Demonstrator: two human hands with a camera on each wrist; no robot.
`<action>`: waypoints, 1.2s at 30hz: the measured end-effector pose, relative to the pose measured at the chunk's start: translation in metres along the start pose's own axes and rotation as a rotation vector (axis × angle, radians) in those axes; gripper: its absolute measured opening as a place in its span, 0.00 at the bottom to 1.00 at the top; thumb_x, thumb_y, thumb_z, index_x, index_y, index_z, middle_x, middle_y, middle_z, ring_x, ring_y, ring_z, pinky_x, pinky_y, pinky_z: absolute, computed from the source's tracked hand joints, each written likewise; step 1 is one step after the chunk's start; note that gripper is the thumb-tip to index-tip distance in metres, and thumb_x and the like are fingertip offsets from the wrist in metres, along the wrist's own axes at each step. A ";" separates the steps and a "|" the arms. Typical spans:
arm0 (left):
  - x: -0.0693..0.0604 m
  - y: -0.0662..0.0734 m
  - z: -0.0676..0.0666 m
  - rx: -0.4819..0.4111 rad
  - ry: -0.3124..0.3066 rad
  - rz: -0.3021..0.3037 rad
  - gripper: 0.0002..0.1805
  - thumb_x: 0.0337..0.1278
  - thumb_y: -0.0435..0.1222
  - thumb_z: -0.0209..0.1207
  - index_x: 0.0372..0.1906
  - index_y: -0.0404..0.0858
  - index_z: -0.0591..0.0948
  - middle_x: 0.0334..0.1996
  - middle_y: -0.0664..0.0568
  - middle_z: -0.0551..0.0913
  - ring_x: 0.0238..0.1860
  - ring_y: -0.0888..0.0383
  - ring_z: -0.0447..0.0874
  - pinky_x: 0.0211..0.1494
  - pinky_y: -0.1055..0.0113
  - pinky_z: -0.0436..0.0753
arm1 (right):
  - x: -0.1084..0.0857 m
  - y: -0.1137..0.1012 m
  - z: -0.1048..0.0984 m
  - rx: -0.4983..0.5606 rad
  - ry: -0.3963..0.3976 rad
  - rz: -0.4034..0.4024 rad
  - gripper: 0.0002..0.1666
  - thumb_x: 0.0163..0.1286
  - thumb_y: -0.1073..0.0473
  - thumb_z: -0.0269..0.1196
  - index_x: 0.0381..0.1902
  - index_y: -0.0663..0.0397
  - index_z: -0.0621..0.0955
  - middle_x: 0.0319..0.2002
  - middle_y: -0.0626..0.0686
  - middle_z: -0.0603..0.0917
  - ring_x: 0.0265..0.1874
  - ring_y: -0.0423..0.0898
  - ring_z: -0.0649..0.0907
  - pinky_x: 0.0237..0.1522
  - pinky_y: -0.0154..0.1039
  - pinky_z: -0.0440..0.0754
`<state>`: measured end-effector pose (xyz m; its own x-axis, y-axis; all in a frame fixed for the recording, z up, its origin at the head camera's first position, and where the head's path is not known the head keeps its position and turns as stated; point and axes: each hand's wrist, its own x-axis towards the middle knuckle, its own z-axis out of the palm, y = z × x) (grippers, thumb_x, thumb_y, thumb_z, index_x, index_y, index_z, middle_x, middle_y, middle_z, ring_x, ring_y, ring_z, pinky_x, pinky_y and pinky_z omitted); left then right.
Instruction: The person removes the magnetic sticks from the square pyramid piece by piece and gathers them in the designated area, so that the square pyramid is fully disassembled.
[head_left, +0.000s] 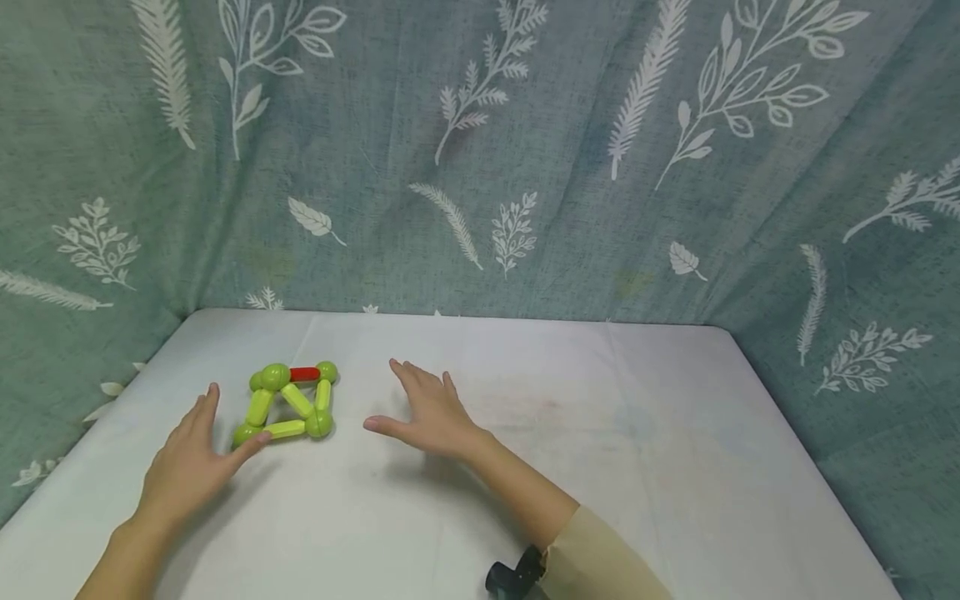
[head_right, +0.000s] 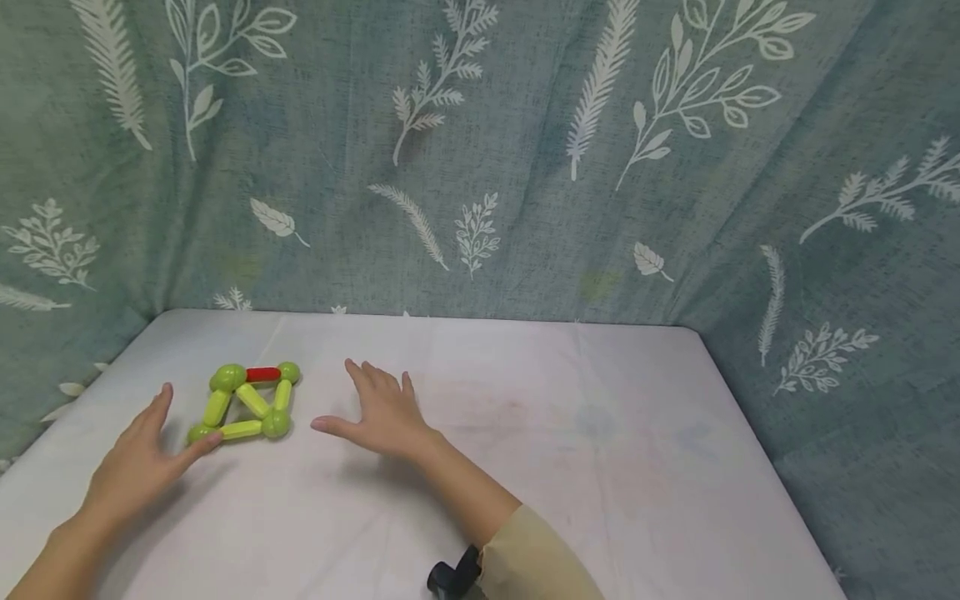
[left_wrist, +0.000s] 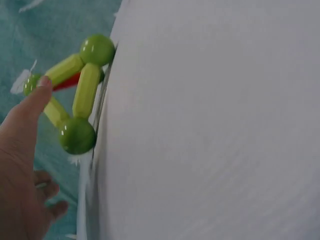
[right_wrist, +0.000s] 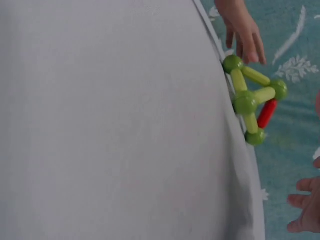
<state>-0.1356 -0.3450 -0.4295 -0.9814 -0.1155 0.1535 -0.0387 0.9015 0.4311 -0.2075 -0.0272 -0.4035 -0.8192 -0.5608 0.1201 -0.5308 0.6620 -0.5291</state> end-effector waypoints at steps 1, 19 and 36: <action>0.001 -0.003 0.000 -0.032 -0.006 0.017 0.56 0.56 0.58 0.58 0.74 0.37 0.37 0.69 0.25 0.45 0.66 0.24 0.45 0.55 0.27 0.55 | 0.003 -0.003 0.002 0.007 0.000 -0.007 0.52 0.62 0.26 0.53 0.74 0.45 0.53 0.72 0.48 0.60 0.71 0.45 0.60 0.69 0.60 0.51; 0.002 -0.036 0.012 -0.296 -0.015 -0.049 0.33 0.54 0.53 0.62 0.61 0.39 0.74 0.40 0.78 0.73 0.38 0.84 0.68 0.38 0.83 0.70 | 0.040 -0.020 0.060 0.522 -0.057 0.174 0.29 0.62 0.46 0.65 0.60 0.41 0.75 0.43 0.38 0.82 0.40 0.30 0.76 0.49 0.29 0.67; 0.007 -0.004 0.035 -0.410 -0.016 0.015 0.27 0.53 0.48 0.65 0.56 0.37 0.78 0.39 0.69 0.78 0.40 0.78 0.72 0.42 0.86 0.69 | 0.038 0.003 0.065 0.553 0.020 0.062 0.20 0.57 0.57 0.71 0.49 0.50 0.82 0.36 0.40 0.79 0.34 0.32 0.77 0.38 0.24 0.75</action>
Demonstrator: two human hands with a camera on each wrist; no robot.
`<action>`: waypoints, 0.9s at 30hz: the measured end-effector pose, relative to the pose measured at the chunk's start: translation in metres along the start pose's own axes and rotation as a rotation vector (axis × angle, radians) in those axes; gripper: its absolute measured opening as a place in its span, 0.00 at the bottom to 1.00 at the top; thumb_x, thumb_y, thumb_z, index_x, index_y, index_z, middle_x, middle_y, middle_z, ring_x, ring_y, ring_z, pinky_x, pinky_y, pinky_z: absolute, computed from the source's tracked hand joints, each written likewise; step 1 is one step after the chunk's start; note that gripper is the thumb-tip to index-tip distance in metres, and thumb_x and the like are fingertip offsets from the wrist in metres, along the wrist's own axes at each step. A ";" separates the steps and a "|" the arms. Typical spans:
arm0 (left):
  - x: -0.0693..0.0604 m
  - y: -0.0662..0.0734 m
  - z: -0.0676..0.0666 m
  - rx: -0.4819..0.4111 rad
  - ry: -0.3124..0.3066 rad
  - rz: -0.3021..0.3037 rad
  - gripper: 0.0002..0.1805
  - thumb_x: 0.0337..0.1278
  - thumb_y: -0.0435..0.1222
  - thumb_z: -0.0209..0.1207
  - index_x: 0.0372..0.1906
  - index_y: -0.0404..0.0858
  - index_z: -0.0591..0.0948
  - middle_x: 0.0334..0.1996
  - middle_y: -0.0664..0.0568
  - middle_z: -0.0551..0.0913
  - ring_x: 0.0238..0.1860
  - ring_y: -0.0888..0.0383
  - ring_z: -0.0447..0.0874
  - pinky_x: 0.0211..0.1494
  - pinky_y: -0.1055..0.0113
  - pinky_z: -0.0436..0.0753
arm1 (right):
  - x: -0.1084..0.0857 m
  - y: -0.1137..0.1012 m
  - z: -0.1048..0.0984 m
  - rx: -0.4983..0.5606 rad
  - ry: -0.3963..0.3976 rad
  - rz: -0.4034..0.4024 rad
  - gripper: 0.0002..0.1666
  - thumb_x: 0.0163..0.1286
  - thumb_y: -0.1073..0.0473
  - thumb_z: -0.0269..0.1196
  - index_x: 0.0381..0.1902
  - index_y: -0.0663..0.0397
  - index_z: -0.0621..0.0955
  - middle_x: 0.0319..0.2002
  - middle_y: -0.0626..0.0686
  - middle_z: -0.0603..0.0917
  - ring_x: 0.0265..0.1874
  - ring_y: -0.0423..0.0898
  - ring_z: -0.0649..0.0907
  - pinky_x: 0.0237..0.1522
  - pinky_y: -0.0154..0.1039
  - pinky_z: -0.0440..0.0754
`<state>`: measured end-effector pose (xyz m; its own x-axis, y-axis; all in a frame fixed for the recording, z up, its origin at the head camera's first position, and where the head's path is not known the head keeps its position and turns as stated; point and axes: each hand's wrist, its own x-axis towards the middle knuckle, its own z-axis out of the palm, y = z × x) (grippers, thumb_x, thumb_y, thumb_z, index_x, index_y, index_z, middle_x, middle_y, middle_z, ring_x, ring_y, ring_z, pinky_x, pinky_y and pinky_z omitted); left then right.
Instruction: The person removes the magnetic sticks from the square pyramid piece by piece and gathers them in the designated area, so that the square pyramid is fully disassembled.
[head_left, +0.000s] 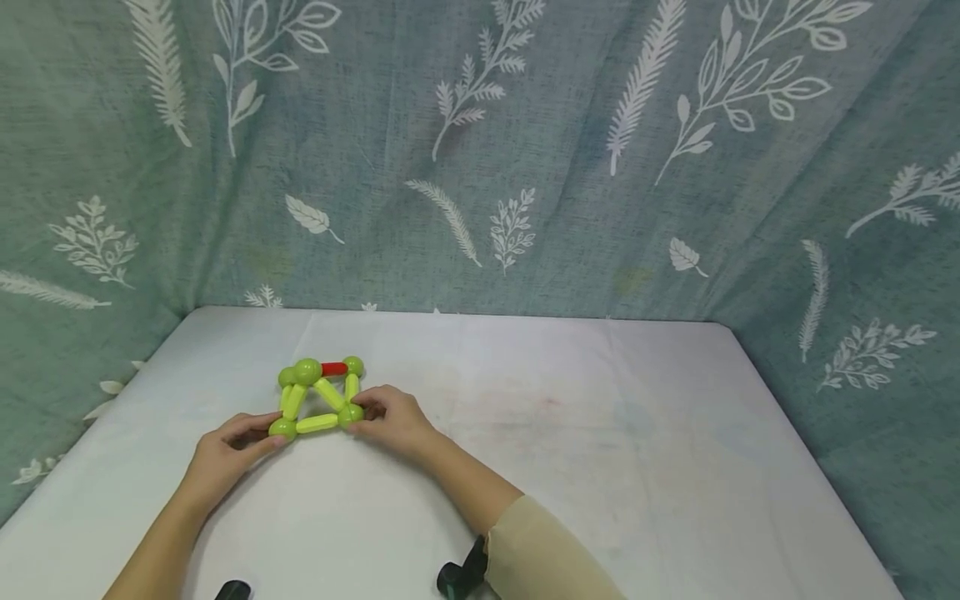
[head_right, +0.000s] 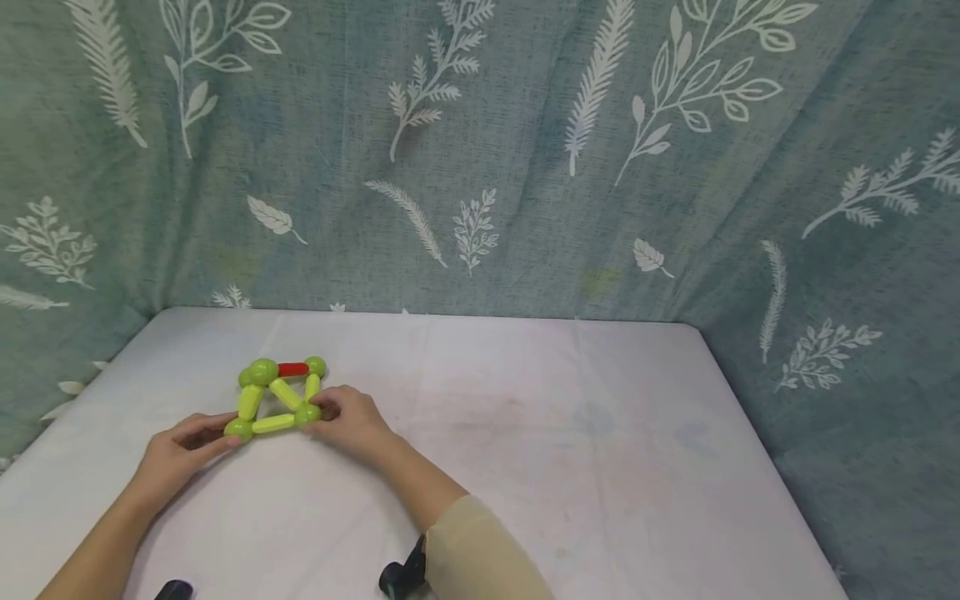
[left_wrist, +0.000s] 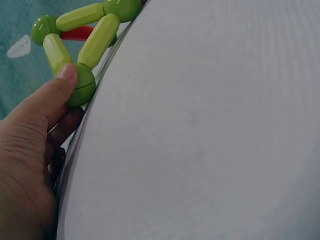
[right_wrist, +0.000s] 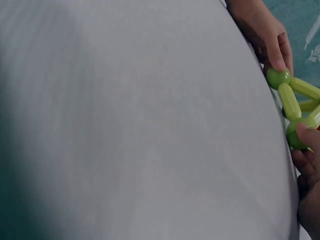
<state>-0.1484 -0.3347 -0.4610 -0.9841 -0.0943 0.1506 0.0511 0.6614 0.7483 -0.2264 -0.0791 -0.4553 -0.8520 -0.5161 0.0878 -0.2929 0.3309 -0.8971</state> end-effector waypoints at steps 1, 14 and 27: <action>0.000 0.001 0.002 -0.007 -0.009 0.001 0.27 0.53 0.47 0.65 0.56 0.37 0.78 0.39 0.68 0.78 0.40 0.78 0.72 0.42 0.85 0.70 | -0.001 0.002 -0.003 -0.017 -0.012 -0.006 0.21 0.57 0.57 0.71 0.49 0.50 0.82 0.36 0.39 0.79 0.34 0.32 0.77 0.38 0.24 0.75; 0.004 0.023 0.028 -0.035 -0.059 0.052 0.24 0.52 0.47 0.66 0.52 0.40 0.80 0.40 0.59 0.78 0.40 0.72 0.73 0.42 0.83 0.72 | -0.014 0.011 -0.022 -0.037 0.106 -0.002 0.20 0.55 0.55 0.72 0.45 0.51 0.80 0.39 0.41 0.78 0.38 0.33 0.76 0.44 0.26 0.75; 0.008 0.048 0.068 -0.087 -0.079 0.119 0.21 0.50 0.44 0.68 0.49 0.41 0.81 0.40 0.54 0.79 0.39 0.69 0.74 0.43 0.80 0.72 | -0.037 0.032 -0.063 -0.055 0.062 0.025 0.22 0.54 0.52 0.73 0.45 0.50 0.79 0.40 0.43 0.79 0.39 0.35 0.76 0.44 0.28 0.75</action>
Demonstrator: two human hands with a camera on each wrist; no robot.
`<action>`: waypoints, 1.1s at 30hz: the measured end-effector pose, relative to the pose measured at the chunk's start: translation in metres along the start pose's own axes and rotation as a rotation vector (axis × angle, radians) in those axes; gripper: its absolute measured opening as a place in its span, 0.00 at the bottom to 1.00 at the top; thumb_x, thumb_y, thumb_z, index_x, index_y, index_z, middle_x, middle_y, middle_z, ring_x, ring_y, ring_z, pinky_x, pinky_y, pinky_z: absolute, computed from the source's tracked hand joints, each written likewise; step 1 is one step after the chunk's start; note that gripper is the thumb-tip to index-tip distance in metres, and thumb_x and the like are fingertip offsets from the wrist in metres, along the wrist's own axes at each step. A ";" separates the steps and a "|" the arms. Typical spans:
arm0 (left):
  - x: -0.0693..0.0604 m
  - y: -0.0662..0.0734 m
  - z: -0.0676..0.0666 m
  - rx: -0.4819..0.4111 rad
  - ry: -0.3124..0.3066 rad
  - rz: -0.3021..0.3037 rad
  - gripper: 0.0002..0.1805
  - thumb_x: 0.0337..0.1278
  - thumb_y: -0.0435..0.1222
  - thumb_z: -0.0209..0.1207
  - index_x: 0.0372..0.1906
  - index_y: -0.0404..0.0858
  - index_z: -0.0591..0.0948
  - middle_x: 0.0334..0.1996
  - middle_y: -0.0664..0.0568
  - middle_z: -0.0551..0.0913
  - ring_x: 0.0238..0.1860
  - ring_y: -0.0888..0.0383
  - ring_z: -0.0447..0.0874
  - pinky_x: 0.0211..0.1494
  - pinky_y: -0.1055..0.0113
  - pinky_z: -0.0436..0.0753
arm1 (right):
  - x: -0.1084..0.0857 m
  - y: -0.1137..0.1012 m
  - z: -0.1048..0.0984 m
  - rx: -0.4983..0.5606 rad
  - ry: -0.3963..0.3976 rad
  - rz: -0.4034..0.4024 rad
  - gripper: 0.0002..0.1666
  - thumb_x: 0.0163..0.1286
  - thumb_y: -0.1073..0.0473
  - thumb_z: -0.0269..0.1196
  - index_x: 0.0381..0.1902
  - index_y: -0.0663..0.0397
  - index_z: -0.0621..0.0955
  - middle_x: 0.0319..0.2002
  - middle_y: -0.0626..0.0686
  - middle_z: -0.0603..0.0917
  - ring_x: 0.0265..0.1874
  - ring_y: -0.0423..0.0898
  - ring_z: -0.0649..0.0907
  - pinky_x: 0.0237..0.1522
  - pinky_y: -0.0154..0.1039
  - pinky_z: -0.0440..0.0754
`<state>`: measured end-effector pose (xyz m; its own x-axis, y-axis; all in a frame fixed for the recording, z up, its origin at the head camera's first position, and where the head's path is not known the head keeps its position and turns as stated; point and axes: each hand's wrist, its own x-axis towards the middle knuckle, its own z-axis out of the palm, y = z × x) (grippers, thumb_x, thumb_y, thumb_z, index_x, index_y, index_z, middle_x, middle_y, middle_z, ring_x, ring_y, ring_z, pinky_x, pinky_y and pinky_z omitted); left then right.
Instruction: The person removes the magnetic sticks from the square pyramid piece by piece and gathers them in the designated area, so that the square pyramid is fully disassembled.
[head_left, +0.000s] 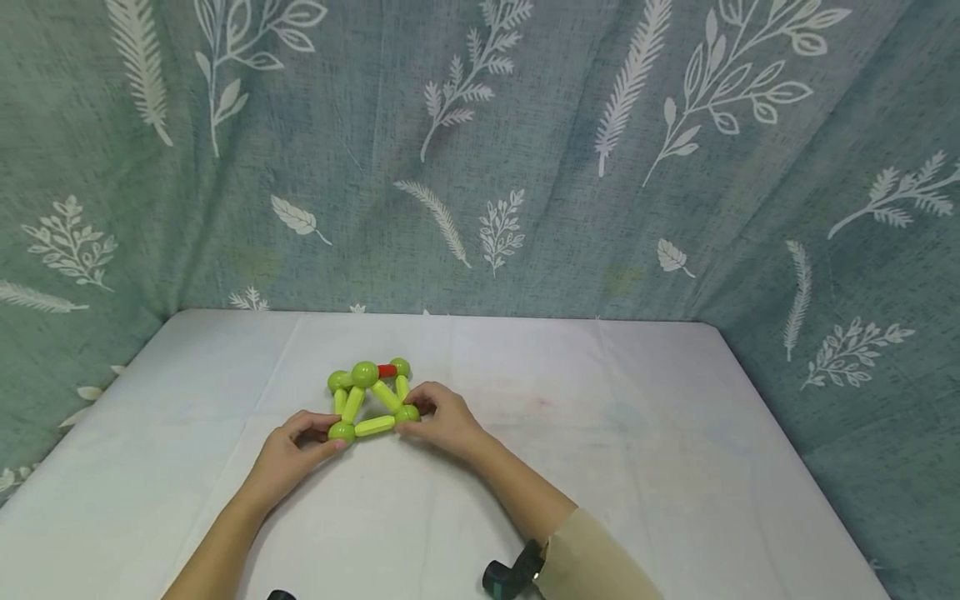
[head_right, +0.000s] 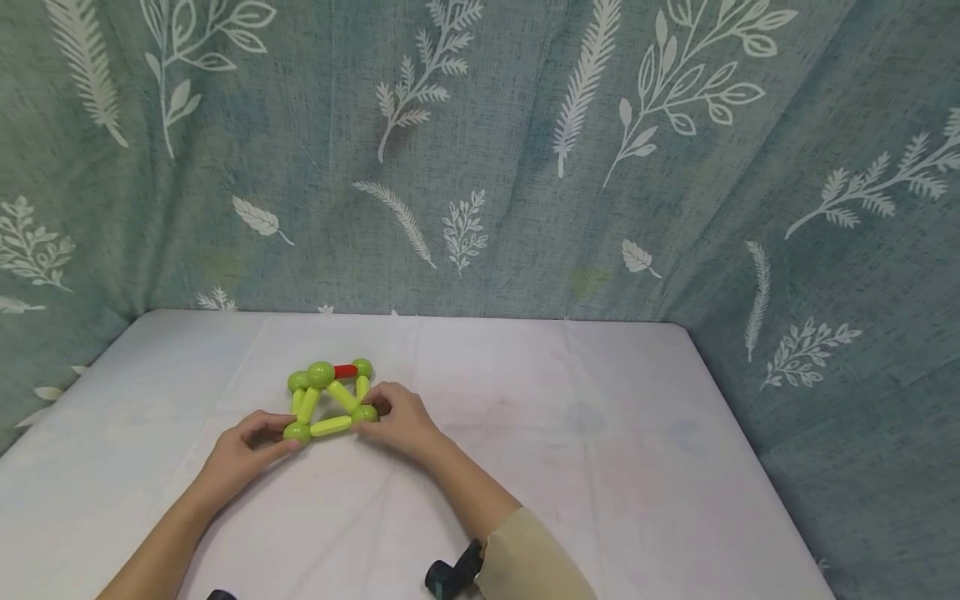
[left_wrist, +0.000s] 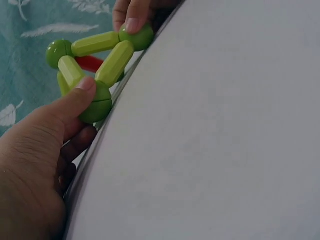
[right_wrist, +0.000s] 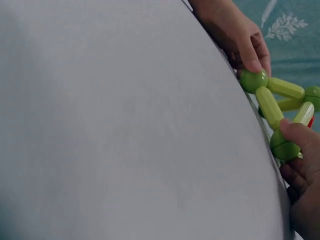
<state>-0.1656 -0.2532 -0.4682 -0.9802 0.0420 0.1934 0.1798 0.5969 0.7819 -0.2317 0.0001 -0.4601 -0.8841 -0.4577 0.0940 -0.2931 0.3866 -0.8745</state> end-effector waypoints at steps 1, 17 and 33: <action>0.000 0.002 0.003 -0.008 -0.003 0.010 0.20 0.50 0.43 0.69 0.48 0.40 0.81 0.40 0.53 0.79 0.38 0.68 0.74 0.43 0.80 0.72 | -0.002 0.001 -0.003 0.000 -0.002 0.005 0.22 0.54 0.52 0.73 0.45 0.49 0.79 0.40 0.42 0.79 0.40 0.35 0.76 0.45 0.28 0.75; 0.005 0.024 0.031 -0.089 -0.134 0.029 0.20 0.46 0.46 0.70 0.46 0.46 0.82 0.40 0.59 0.81 0.40 0.64 0.78 0.47 0.71 0.76 | -0.046 0.018 -0.033 0.007 0.038 -0.010 0.23 0.51 0.51 0.74 0.43 0.49 0.78 0.40 0.44 0.81 0.42 0.39 0.78 0.48 0.34 0.76; -0.006 0.057 0.051 -0.146 -0.271 -0.013 0.21 0.45 0.47 0.70 0.47 0.46 0.81 0.41 0.59 0.81 0.44 0.60 0.78 0.54 0.65 0.75 | -0.095 0.024 -0.054 0.004 0.065 -0.023 0.21 0.52 0.52 0.74 0.42 0.49 0.79 0.40 0.43 0.81 0.43 0.40 0.79 0.51 0.35 0.76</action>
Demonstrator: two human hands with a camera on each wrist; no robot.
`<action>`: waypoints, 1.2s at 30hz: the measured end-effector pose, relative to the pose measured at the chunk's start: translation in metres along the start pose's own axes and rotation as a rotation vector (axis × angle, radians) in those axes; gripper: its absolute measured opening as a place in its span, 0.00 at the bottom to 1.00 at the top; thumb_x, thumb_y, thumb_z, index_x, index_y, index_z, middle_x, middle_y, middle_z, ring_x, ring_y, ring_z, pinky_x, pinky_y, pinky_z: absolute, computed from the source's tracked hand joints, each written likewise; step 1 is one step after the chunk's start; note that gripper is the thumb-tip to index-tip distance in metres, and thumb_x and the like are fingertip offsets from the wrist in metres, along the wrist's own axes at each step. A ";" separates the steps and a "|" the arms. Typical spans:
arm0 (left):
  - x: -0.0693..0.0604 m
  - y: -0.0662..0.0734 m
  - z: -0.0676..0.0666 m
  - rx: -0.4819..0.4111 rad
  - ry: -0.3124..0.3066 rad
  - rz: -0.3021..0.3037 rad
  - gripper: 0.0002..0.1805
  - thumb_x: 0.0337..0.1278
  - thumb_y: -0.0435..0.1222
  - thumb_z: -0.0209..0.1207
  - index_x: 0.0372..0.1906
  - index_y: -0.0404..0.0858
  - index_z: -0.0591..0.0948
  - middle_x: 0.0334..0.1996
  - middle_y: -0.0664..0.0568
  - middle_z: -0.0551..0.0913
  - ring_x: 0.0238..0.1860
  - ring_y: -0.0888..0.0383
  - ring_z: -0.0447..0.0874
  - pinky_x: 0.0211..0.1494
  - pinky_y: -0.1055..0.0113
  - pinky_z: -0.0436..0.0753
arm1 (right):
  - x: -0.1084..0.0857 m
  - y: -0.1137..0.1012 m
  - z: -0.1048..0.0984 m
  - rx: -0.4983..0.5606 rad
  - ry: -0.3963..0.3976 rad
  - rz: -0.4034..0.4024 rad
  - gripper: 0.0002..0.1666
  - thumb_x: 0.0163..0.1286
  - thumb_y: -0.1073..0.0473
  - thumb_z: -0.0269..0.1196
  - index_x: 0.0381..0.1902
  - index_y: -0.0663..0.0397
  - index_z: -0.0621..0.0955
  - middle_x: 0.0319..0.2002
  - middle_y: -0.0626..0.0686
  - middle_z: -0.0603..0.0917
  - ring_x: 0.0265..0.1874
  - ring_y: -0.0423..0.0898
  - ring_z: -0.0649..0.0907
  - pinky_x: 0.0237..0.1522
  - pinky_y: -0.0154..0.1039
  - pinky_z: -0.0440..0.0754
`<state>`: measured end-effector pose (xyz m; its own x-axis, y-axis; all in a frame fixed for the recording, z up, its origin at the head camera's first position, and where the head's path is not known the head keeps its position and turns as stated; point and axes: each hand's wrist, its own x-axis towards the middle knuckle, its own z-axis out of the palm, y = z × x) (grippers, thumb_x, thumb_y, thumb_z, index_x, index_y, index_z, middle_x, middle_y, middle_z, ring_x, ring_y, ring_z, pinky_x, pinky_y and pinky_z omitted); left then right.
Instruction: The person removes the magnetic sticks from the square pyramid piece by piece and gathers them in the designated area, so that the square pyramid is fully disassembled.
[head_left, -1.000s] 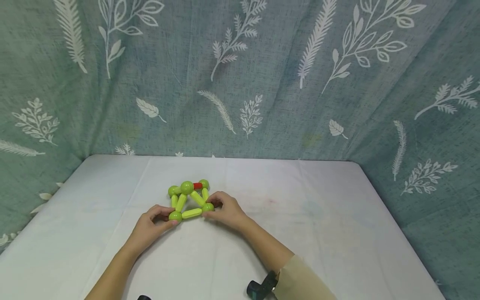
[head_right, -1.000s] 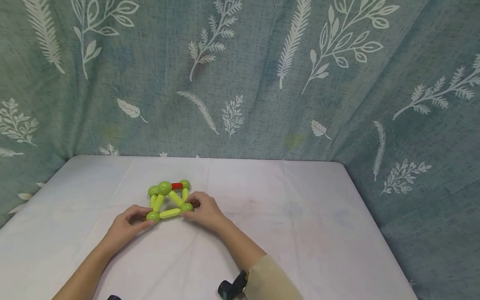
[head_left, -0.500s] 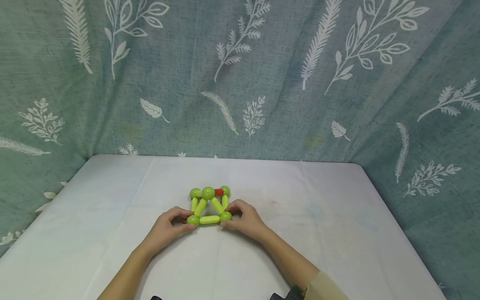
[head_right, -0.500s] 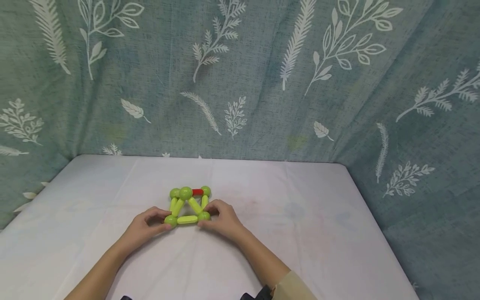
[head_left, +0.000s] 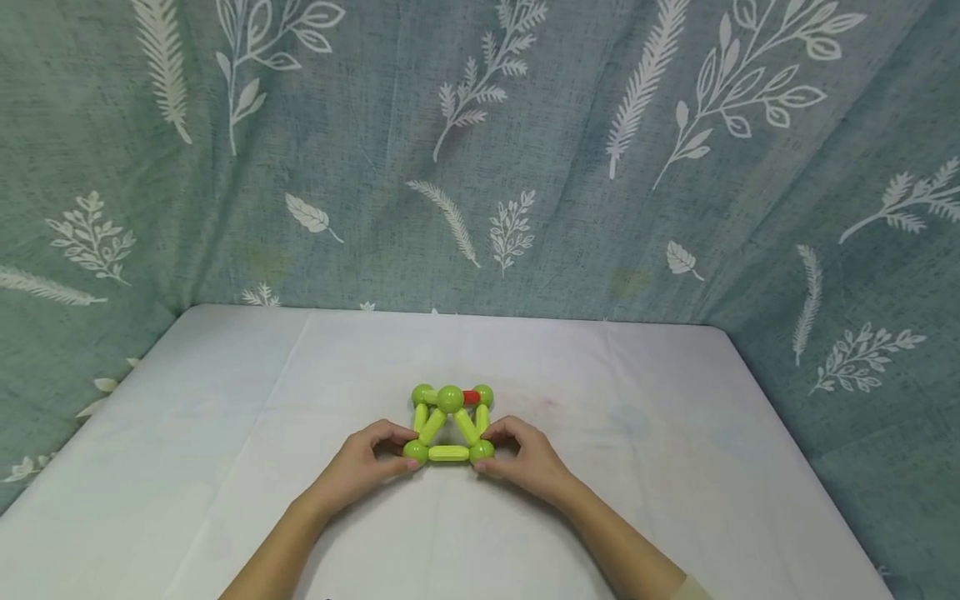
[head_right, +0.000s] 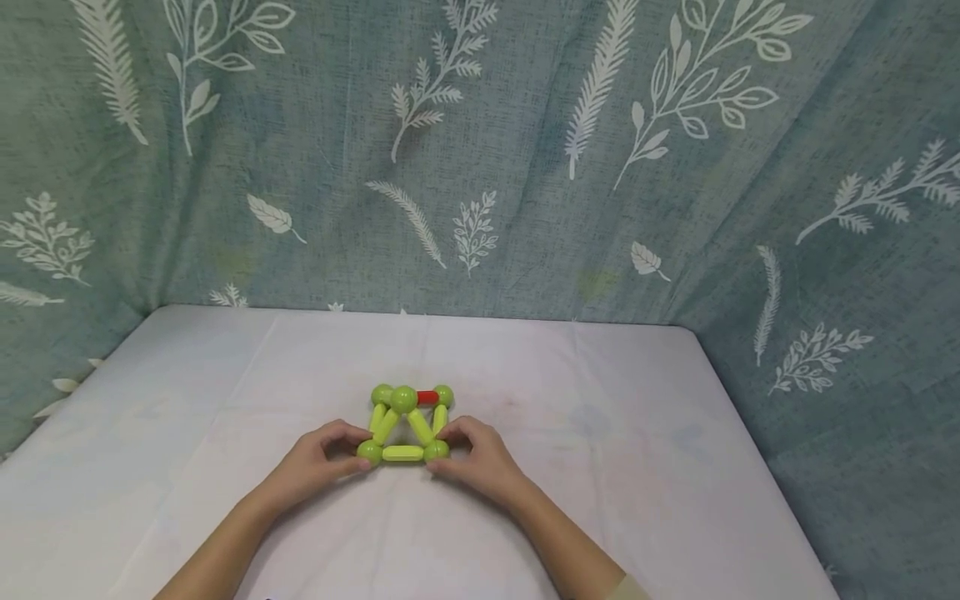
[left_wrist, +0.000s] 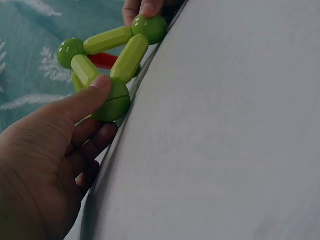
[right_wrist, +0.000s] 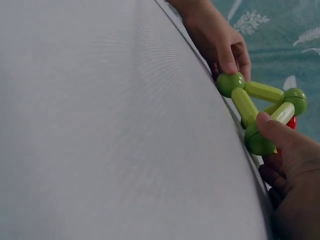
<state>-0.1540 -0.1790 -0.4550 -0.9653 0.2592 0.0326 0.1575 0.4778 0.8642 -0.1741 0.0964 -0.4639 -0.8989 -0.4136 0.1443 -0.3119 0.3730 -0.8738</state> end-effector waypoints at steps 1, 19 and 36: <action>0.000 0.001 0.002 0.001 -0.006 0.003 0.21 0.45 0.47 0.70 0.47 0.46 0.81 0.41 0.59 0.81 0.44 0.60 0.78 0.53 0.66 0.75 | -0.003 0.001 -0.002 0.000 0.006 -0.005 0.21 0.51 0.53 0.74 0.42 0.49 0.79 0.40 0.44 0.82 0.43 0.40 0.79 0.51 0.35 0.77; -0.009 0.013 0.032 -0.002 -0.097 0.140 0.20 0.45 0.45 0.70 0.45 0.46 0.80 0.38 0.61 0.79 0.41 0.64 0.78 0.50 0.69 0.76 | -0.054 -0.017 -0.020 -0.002 0.043 -0.100 0.20 0.48 0.63 0.75 0.39 0.59 0.78 0.37 0.52 0.82 0.39 0.41 0.80 0.46 0.40 0.79; -0.015 0.019 0.056 -0.023 0.007 0.337 0.13 0.47 0.41 0.70 0.39 0.51 0.81 0.39 0.60 0.72 0.41 0.61 0.72 0.43 0.67 0.75 | -0.047 0.002 -0.022 -0.045 0.204 -0.497 0.12 0.49 0.75 0.70 0.30 0.60 0.80 0.27 0.54 0.81 0.29 0.43 0.79 0.30 0.35 0.79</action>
<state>-0.1246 -0.1270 -0.4672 -0.8612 0.3937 0.3213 0.4629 0.3469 0.8157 -0.1395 0.1353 -0.4622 -0.6800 -0.3809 0.6266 -0.7236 0.2104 -0.6574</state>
